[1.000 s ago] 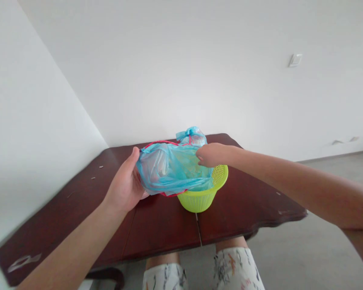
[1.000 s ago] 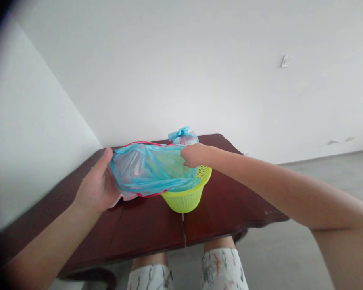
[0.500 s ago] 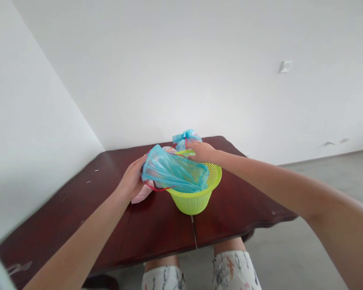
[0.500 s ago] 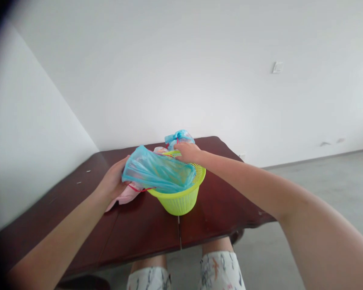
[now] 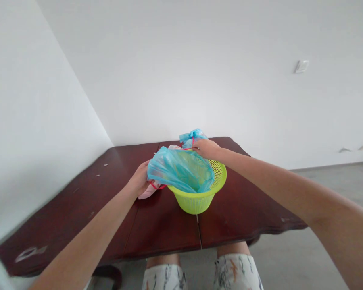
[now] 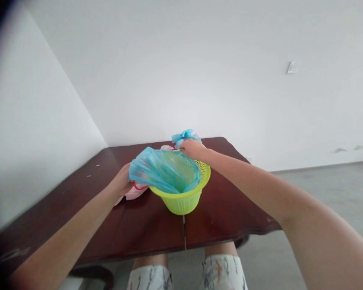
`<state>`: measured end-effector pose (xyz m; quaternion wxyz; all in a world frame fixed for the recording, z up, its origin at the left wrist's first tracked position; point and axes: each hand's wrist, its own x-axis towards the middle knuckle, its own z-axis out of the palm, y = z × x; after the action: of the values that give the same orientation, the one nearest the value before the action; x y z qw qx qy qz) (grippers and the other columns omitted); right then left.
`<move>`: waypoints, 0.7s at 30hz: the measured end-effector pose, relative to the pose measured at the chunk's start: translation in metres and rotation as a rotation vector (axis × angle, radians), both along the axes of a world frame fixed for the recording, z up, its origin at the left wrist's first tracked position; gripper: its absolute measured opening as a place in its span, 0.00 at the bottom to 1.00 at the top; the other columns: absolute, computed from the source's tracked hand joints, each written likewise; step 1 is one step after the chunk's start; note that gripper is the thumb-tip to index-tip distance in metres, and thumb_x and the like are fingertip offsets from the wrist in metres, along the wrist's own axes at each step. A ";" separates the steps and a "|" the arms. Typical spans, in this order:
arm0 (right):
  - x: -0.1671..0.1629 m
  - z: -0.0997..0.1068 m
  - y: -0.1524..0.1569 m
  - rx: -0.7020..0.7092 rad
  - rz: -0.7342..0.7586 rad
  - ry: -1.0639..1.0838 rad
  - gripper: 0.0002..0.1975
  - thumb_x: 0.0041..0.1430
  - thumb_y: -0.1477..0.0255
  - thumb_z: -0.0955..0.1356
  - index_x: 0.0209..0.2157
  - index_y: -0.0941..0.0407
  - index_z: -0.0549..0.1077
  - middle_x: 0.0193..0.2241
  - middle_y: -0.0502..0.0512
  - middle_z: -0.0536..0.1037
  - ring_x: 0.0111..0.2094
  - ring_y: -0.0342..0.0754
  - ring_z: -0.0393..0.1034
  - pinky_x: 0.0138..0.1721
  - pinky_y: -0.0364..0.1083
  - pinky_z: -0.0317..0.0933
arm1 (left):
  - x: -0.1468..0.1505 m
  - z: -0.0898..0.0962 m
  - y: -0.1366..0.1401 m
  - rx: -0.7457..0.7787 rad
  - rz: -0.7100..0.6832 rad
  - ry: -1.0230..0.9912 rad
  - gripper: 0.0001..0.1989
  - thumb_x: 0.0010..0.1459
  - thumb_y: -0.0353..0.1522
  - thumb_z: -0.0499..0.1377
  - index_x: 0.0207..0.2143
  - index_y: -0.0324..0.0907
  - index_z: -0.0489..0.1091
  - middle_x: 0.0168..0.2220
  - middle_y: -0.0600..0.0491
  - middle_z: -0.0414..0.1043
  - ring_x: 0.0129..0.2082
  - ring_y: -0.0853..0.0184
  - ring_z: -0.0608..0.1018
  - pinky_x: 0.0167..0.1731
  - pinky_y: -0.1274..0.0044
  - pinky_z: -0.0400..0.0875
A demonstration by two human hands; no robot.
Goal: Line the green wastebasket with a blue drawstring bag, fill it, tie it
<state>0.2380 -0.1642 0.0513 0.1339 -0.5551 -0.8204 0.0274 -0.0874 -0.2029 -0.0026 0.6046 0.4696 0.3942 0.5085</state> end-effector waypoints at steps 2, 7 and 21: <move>0.008 0.002 0.000 0.034 -0.039 0.058 0.18 0.82 0.65 0.65 0.47 0.56 0.86 0.45 0.61 0.87 0.47 0.54 0.77 0.50 0.49 0.64 | 0.000 -0.001 0.003 0.016 -0.006 -0.011 0.15 0.43 0.32 0.78 0.25 0.41 0.74 0.16 0.60 0.65 0.15 0.74 0.63 0.18 0.80 0.60; 0.028 0.015 0.000 0.077 -0.186 0.231 0.20 0.84 0.69 0.57 0.54 0.57 0.80 0.43 0.58 0.85 0.40 0.49 0.79 0.42 0.44 0.64 | 0.005 -0.002 0.017 0.037 0.015 -0.043 0.22 0.44 0.38 0.83 0.39 0.39 0.83 0.32 0.49 0.85 0.30 0.61 0.81 0.31 0.73 0.77; 0.097 -0.032 -0.015 -0.378 -0.388 0.609 0.20 0.72 0.54 0.75 0.34 0.56 0.78 0.23 0.46 0.71 0.23 0.42 0.61 0.25 0.41 0.55 | 0.044 -0.013 0.070 -0.120 -0.116 -0.043 0.13 0.50 0.32 0.78 0.36 0.40 0.81 0.32 0.44 0.85 0.37 0.54 0.83 0.38 0.66 0.79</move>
<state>0.3351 -0.1789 0.0195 0.2690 -0.6811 -0.6036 0.3152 -0.0436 -0.1333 -0.0154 0.6683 0.4435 0.3832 0.4580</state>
